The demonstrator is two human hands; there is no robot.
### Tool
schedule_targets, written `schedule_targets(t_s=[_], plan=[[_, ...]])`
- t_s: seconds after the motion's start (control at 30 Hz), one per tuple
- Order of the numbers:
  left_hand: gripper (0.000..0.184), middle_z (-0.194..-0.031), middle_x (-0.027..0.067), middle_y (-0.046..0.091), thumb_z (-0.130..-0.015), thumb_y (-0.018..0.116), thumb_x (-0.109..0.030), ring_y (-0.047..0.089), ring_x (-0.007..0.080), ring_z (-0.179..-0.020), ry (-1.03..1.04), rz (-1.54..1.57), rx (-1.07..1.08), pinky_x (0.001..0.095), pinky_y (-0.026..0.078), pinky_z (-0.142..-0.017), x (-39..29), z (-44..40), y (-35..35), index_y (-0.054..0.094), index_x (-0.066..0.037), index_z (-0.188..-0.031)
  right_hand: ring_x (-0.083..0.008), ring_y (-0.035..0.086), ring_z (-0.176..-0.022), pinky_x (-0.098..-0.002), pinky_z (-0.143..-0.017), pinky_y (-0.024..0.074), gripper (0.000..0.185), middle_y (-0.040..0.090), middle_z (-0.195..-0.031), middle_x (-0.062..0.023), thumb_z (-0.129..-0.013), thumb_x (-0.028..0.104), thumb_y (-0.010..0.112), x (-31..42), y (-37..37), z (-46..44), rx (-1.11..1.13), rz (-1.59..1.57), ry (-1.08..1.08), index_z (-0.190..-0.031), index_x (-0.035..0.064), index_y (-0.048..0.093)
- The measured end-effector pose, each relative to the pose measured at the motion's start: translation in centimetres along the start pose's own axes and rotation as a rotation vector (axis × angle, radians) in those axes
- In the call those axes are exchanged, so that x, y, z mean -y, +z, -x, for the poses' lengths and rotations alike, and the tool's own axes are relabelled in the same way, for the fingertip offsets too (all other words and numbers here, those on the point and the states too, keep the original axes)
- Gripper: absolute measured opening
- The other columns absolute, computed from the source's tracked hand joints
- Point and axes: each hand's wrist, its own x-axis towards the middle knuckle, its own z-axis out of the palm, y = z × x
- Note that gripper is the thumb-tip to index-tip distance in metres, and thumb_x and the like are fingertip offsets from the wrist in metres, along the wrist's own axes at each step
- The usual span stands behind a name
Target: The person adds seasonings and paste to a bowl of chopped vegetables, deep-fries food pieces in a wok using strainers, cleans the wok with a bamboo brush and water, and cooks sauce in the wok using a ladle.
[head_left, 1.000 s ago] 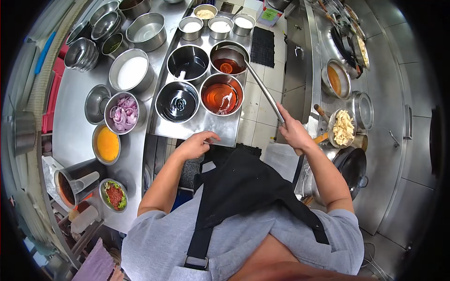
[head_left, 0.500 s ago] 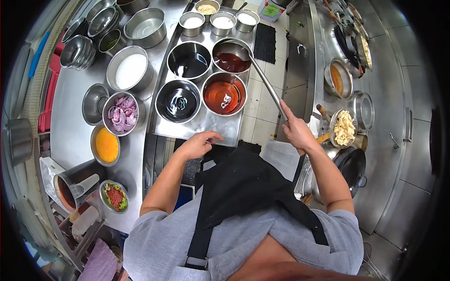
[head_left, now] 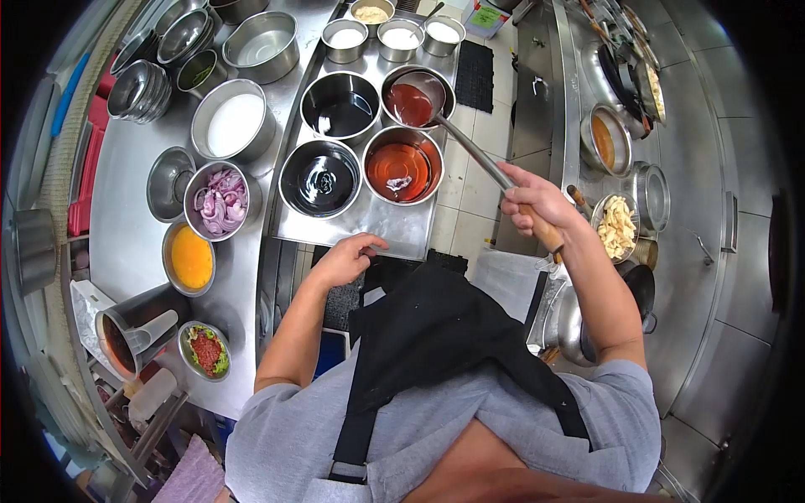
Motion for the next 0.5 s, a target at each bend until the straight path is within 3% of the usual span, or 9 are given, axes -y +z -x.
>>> schedule_targets(t_s=[0.23,0.5], plan=[[0.048,-0.108,0.0114,0.065,-0.072,0.048,0.009,0.065,0.0236,-0.097,-0.029,-0.003,-0.008,0.0347,0.052,-0.086,0.6,0.3,-0.1,0.064,-0.005,-0.114,-0.0057,0.039,-0.045,-0.0205,-0.039,0.0306,0.053,0.046,-0.075,-0.0023,-0.098,0.01,0.046,-3.8,0.2,0.4,0.274,-0.631,-0.071,-0.149,0.0182,0.031],[0.048,-0.112,0.0098,0.067,-0.074,0.046,0.009,0.065,0.0211,-0.099,-0.106,0.019,0.063,0.0331,0.051,-0.089,0.0,-0.2,-0.7,0.063,-0.004,-0.117,-0.0051,0.04,-0.045,-0.0198,-0.038,0.0341,0.051,0.047,-0.081,-0.0055,-0.101,0.009,0.042,-5.5,1.4,2.5,0.276,-0.779,-0.166,-0.15,0.0186,0.031]])
